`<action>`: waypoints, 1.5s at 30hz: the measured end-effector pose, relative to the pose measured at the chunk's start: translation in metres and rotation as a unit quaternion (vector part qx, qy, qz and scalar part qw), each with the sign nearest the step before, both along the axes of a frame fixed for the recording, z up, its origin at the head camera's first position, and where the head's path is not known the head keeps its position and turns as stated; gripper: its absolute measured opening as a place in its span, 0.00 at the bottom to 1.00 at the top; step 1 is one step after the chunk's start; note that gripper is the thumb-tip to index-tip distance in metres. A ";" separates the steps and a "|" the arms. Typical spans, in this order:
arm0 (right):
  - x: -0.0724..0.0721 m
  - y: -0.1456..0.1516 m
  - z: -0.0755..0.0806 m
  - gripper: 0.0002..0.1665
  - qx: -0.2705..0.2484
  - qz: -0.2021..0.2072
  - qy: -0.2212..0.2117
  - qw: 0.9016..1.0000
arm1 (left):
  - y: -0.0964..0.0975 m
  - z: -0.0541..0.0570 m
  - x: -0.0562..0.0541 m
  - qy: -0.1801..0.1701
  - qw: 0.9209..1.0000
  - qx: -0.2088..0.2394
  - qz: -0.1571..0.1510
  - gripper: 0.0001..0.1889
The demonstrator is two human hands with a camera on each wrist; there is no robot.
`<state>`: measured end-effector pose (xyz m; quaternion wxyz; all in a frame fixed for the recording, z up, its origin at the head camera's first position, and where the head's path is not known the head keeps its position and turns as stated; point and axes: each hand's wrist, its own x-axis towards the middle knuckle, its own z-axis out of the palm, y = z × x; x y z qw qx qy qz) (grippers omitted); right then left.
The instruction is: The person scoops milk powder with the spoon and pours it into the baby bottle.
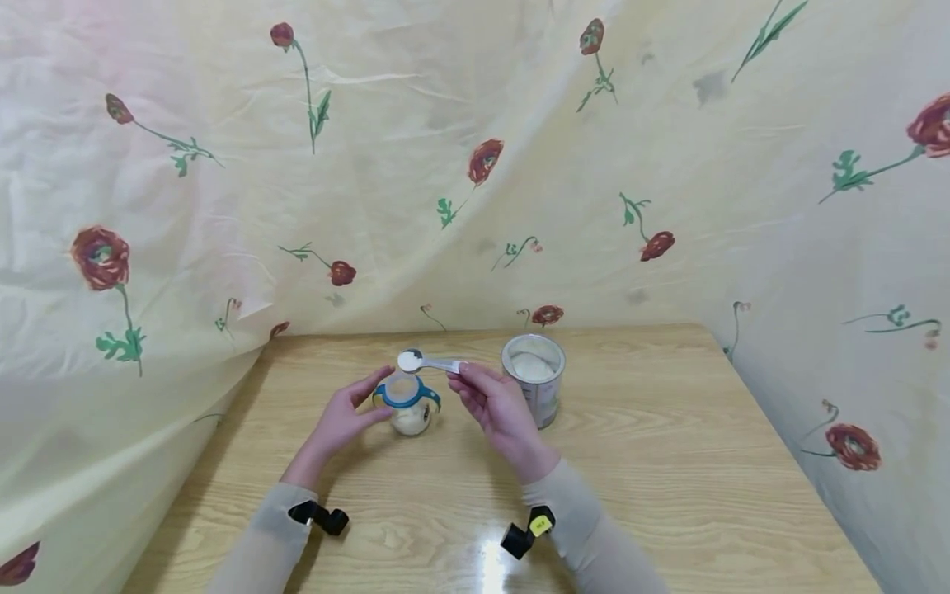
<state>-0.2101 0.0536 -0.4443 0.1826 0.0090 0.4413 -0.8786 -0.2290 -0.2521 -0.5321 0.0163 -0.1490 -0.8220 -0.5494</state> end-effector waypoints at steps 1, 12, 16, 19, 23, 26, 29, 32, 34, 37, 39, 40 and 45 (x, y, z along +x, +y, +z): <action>-0.001 -0.003 -0.001 0.13 -0.002 0.002 -0.003 1.000 | 0.000 0.000 -0.001 -0.004 1.000 -0.004 -0.001 0.40; -0.025 -0.015 -0.016 0.11 0.014 0.017 -0.020 1.000 | 0.001 -0.002 -0.004 -0.027 0.999 0.014 -0.010 0.40; -0.028 -0.014 -0.020 0.10 0.054 0.007 -0.006 0.998 | 0.001 -0.004 -0.004 -0.028 0.999 0.030 -0.008 0.37; -0.028 -0.012 -0.024 0.09 0.092 0.002 0.010 0.996 | 0.003 -0.005 -0.005 -0.025 0.999 0.036 -0.009 0.37; -0.027 -0.012 -0.029 0.17 0.140 -0.010 0.030 0.990 | 0.006 -0.004 -0.005 -0.026 0.999 0.038 -0.006 0.37; -0.027 -0.014 -0.033 0.21 0.162 -0.027 0.039 0.986 | 0.007 -0.005 -0.006 -0.036 0.998 0.042 -0.001 0.37; -0.026 -0.016 -0.035 0.24 0.179 -0.040 0.055 0.981 | 0.007 -0.005 -0.006 -0.046 0.998 0.051 0.007 0.37; -0.026 -0.017 -0.036 0.26 0.198 -0.048 0.074 0.976 | 0.009 -0.005 -0.005 -0.051 0.997 0.058 0.012 0.36; -0.026 -0.017 -0.036 0.26 0.210 -0.052 0.084 0.973 | 0.010 -0.004 -0.004 -0.054 0.997 0.060 0.016 0.36; -0.026 -0.018 -0.036 0.25 0.224 -0.057 0.097 0.968 | 0.010 -0.004 -0.004 -0.052 0.997 0.059 0.017 0.36; -0.026 -0.018 -0.036 0.23 0.232 -0.061 0.106 0.965 | 0.010 -0.005 -0.003 -0.051 0.997 0.057 0.018 0.35; -0.026 -0.018 -0.036 0.22 0.235 -0.064 0.113 0.963 | 0.010 -0.005 -0.003 -0.048 0.997 0.056 0.017 0.35; -0.025 -0.021 -0.037 0.18 0.260 -0.079 0.167 0.948 | 0.010 -0.007 -0.003 -0.048 0.997 0.055 0.020 0.36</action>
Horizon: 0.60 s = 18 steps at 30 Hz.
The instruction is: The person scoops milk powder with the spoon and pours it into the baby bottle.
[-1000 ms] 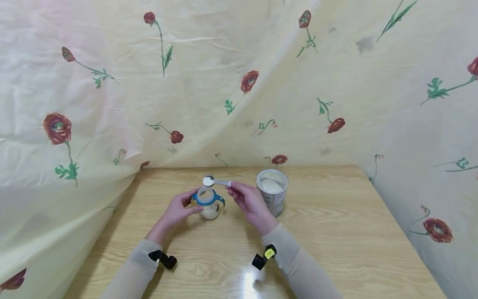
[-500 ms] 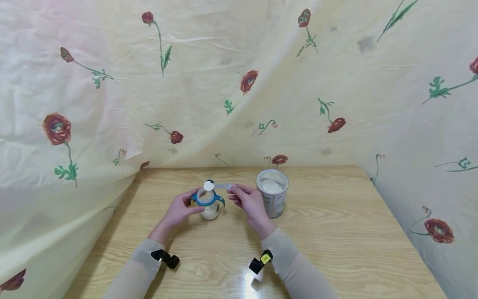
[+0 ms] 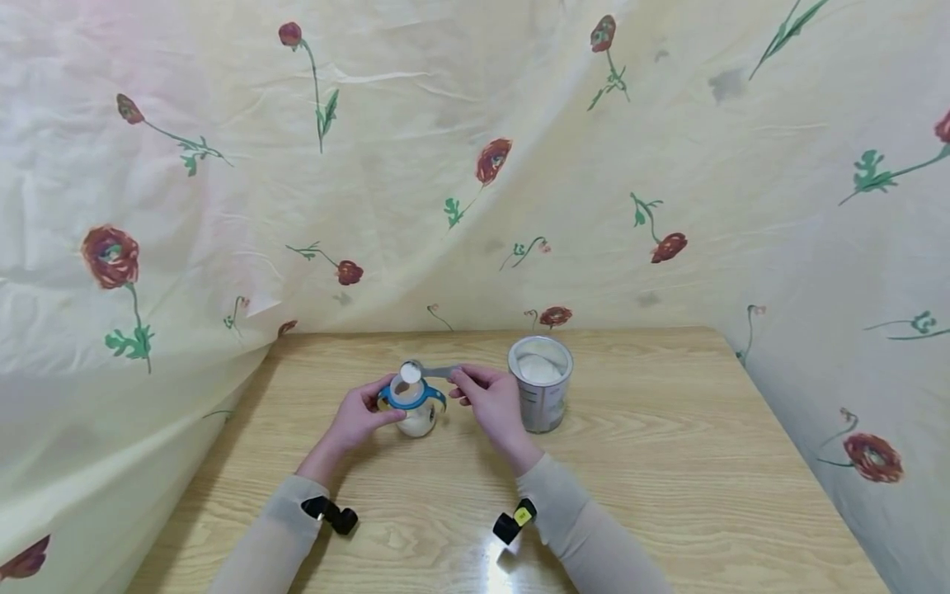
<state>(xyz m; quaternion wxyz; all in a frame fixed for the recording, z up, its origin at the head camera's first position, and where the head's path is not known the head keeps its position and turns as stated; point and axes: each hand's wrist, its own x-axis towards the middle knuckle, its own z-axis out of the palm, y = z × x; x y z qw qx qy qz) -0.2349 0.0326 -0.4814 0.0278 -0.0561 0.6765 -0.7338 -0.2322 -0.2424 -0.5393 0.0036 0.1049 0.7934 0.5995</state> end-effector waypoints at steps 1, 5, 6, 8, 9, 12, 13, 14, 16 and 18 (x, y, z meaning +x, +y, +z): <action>0.000 -0.001 0.000 0.17 0.006 -0.002 0.012 1.000 | 0.000 0.000 0.000 -0.001 1.000 0.000 0.000 0.36; 0.002 -0.003 -0.002 0.13 0.027 -0.010 0.055 0.998 | -0.001 -0.002 -0.002 -0.009 1.000 0.004 0.001 0.37; 0.002 -0.004 -0.002 0.13 0.032 -0.012 0.064 0.997 | -0.001 -0.002 -0.001 -0.009 1.000 0.005 0.002 0.37; 0.002 -0.005 -0.003 0.12 0.038 -0.016 0.078 0.996 | -0.001 -0.002 -0.001 -0.011 1.000 0.007 0.001 0.37; 0.002 -0.005 -0.003 0.12 0.042 -0.017 0.087 0.995 | -0.001 -0.001 -0.001 -0.010 1.000 0.008 0.000 0.37; 0.003 -0.006 -0.005 0.11 0.056 -0.019 0.122 0.991 | -0.001 -0.001 -0.002 -0.007 1.000 0.008 -0.002 0.37; 0.003 -0.006 -0.006 0.11 0.065 -0.019 0.140 0.988 | -0.001 -0.002 -0.002 -0.007 1.000 0.007 -0.001 0.37; 0.003 -0.006 -0.007 0.10 0.077 -0.019 0.163 0.983 | -0.001 -0.002 -0.002 -0.005 1.000 0.007 -0.001 0.37; 0.003 -0.005 -0.010 0.09 0.109 -0.019 0.223 0.969 | -0.001 -0.002 -0.002 -0.003 1.000 0.006 -0.003 0.37; 0.003 -0.005 -0.013 0.08 0.142 -0.019 0.289 0.946 | -0.001 -0.002 -0.002 -0.002 1.000 0.005 -0.004 0.37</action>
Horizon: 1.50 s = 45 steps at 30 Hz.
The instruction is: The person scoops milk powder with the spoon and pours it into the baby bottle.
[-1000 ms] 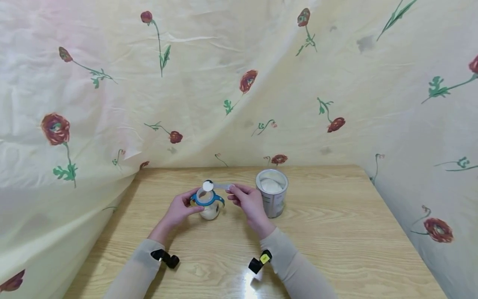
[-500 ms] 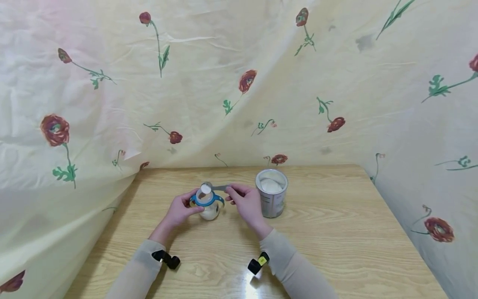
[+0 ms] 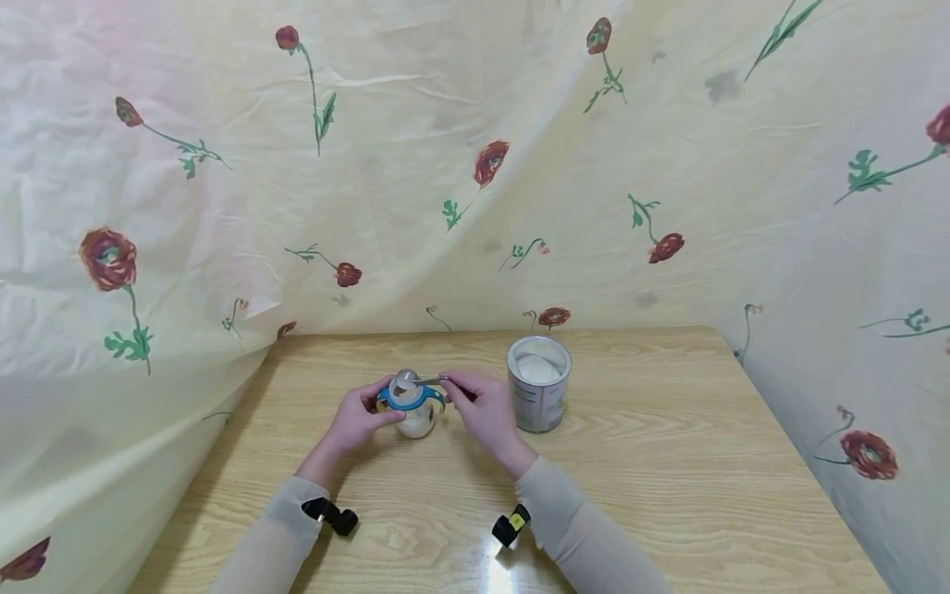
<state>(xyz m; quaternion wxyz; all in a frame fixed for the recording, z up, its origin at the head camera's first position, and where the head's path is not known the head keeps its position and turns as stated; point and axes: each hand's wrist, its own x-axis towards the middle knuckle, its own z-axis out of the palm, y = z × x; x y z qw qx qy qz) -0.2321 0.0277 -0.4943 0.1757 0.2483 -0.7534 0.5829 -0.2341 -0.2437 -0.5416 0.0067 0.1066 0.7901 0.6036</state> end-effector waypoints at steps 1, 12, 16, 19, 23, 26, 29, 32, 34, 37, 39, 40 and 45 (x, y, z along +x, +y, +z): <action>0.000 0.000 -0.002 0.08 0.017 -0.002 0.035 0.999 | 0.000 0.000 0.000 0.000 1.000 -0.001 0.001 0.37; -0.004 0.000 -0.011 0.12 0.065 -0.002 0.178 0.982 | -0.001 0.000 0.002 -0.004 1.000 0.000 0.006 0.37; -0.004 0.000 -0.012 0.13 0.080 -0.010 0.192 0.978 | -0.001 0.001 0.002 -0.005 1.000 0.000 0.008 0.37; -0.003 0.000 -0.011 0.14 0.090 -0.015 0.201 0.975 | 0.000 0.002 0.003 -0.003 1.000 0.004 0.006 0.37; -0.001 0.001 -0.011 0.14 0.103 -0.019 0.217 0.971 | 0.001 0.002 0.003 0.000 1.000 0.007 0.002 0.36; -0.001 0.001 -0.013 0.13 0.120 -0.021 0.236 0.964 | 0.001 0.003 0.004 -0.003 1.000 0.006 0.004 0.37; -0.001 0.001 -0.014 0.13 0.136 -0.021 0.258 0.956 | 0.000 0.003 0.004 -0.007 1.000 0.005 0.005 0.37; -0.001 0.001 -0.014 0.14 0.143 -0.019 0.271 0.952 | 0.000 0.003 0.003 -0.006 1.000 0.007 0.003 0.37; 0.000 0.001 -0.012 0.14 0.144 -0.018 0.276 0.950 | 0.000 0.003 0.003 -0.004 1.000 0.007 0.001 0.37; 0.001 0.001 -0.011 0.14 0.150 -0.023 0.279 0.948 | 0.001 0.003 0.004 -0.002 1.000 0.007 0.003 0.37; 0.002 0.001 -0.011 0.14 0.147 -0.027 0.270 0.951 | 0.001 0.003 0.004 -0.002 1.000 0.006 0.005 0.37; 0.002 0.000 -0.011 0.13 0.141 -0.029 0.259 0.955 | 0.001 0.003 0.004 -0.002 1.000 0.005 0.006 0.36; 0.004 -0.002 -0.010 0.10 0.094 -0.032 0.191 0.976 | 0.001 0.003 0.005 -0.006 1.000 0.002 0.012 0.37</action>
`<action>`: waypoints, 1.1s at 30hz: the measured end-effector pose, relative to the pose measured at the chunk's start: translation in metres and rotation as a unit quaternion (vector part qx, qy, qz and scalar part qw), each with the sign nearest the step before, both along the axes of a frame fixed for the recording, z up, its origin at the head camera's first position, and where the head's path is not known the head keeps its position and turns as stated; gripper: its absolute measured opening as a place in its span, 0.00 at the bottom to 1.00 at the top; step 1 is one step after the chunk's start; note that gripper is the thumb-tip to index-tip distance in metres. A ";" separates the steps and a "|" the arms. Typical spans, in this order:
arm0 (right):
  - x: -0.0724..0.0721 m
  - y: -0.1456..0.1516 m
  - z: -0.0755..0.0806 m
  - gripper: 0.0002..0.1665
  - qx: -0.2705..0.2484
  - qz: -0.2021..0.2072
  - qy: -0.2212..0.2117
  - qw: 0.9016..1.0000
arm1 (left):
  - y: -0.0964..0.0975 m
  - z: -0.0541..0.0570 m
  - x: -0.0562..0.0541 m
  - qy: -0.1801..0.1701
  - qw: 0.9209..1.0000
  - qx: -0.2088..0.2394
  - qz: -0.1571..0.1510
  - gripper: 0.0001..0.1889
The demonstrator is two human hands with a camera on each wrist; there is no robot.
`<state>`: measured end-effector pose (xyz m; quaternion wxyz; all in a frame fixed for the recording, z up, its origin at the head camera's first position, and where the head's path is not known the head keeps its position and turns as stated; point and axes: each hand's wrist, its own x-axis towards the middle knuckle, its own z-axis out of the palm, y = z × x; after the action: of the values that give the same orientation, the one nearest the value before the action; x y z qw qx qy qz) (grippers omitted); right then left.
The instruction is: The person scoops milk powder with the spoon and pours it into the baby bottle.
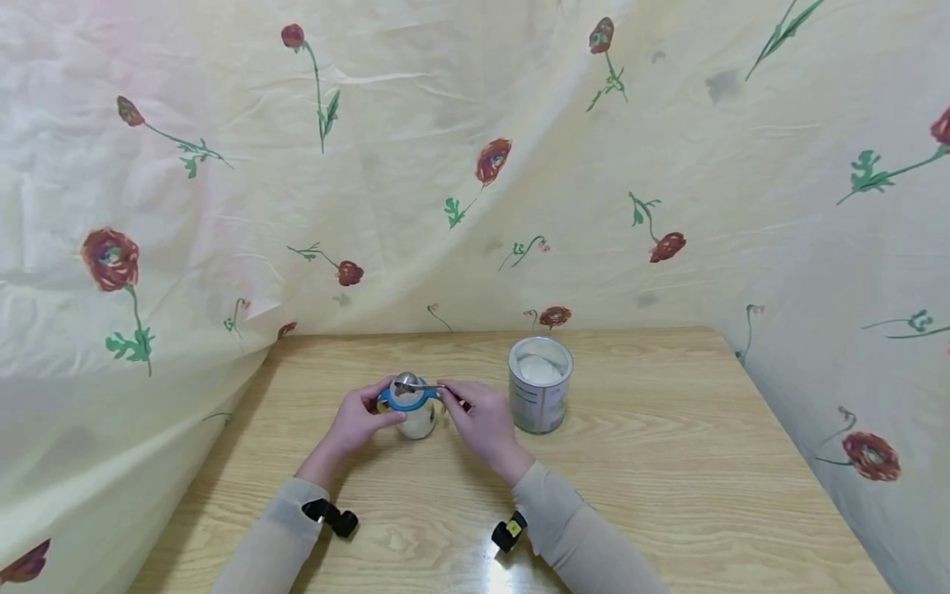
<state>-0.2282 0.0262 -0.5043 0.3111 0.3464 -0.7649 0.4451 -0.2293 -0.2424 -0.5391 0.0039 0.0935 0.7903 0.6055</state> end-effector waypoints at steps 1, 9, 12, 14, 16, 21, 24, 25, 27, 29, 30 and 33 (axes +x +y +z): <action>0.000 0.000 0.001 0.10 -0.009 0.003 -0.007 1.000 | 0.000 0.000 0.000 -0.001 1.000 0.000 0.000 0.37; 0.004 -0.001 0.000 0.12 -0.006 0.009 -0.004 1.000 | 0.001 0.001 0.003 0.006 1.000 -0.003 -0.003 0.36; 0.004 -0.001 -0.001 0.12 0.000 0.007 0.003 1.000 | 0.001 0.001 0.003 0.006 1.000 0.000 -0.002 0.36; 0.004 -0.001 -0.002 0.12 0.002 0.005 0.012 1.000 | 0.001 0.000 0.003 0.005 1.000 0.001 -0.002 0.36; 0.004 0.000 -0.003 0.12 0.003 0.004 0.018 1.000 | 0.001 0.000 0.003 0.005 1.000 0.002 -0.003 0.37; 0.004 0.000 -0.005 0.14 0.012 -0.005 0.022 1.000 | 0.001 -0.001 0.002 0.001 1.000 0.004 -0.003 0.37; 0.004 0.000 -0.004 0.14 0.019 -0.010 0.019 1.000 | 0.001 0.000 0.002 0.001 1.000 0.004 -0.004 0.37; 0.005 0.000 -0.004 0.14 0.019 -0.010 0.017 1.000 | 0.001 -0.001 0.002 0.001 1.000 0.004 -0.005 0.37; 0.005 0.001 -0.004 0.13 0.018 -0.009 0.015 1.000 | 0.001 -0.001 0.002 0.002 1.000 0.005 -0.006 0.37; 0.005 0.001 -0.004 0.13 0.017 -0.009 0.015 1.000 | 0.001 -0.001 0.002 0.003 1.000 0.004 -0.007 0.37; 0.005 0.002 -0.004 0.13 0.015 -0.008 0.015 1.000 | 0.001 -0.001 0.001 0.003 1.000 0.004 -0.007 0.37; 0.005 0.002 -0.004 0.13 0.014 -0.008 0.017 1.000 | 0.001 -0.001 0.001 0.002 1.000 0.000 -0.004 0.37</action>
<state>-0.2234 0.0281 -0.5081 0.3223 0.3525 -0.7684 0.4258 -0.2281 -0.2412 -0.5399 0.0051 0.0975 0.7901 0.6052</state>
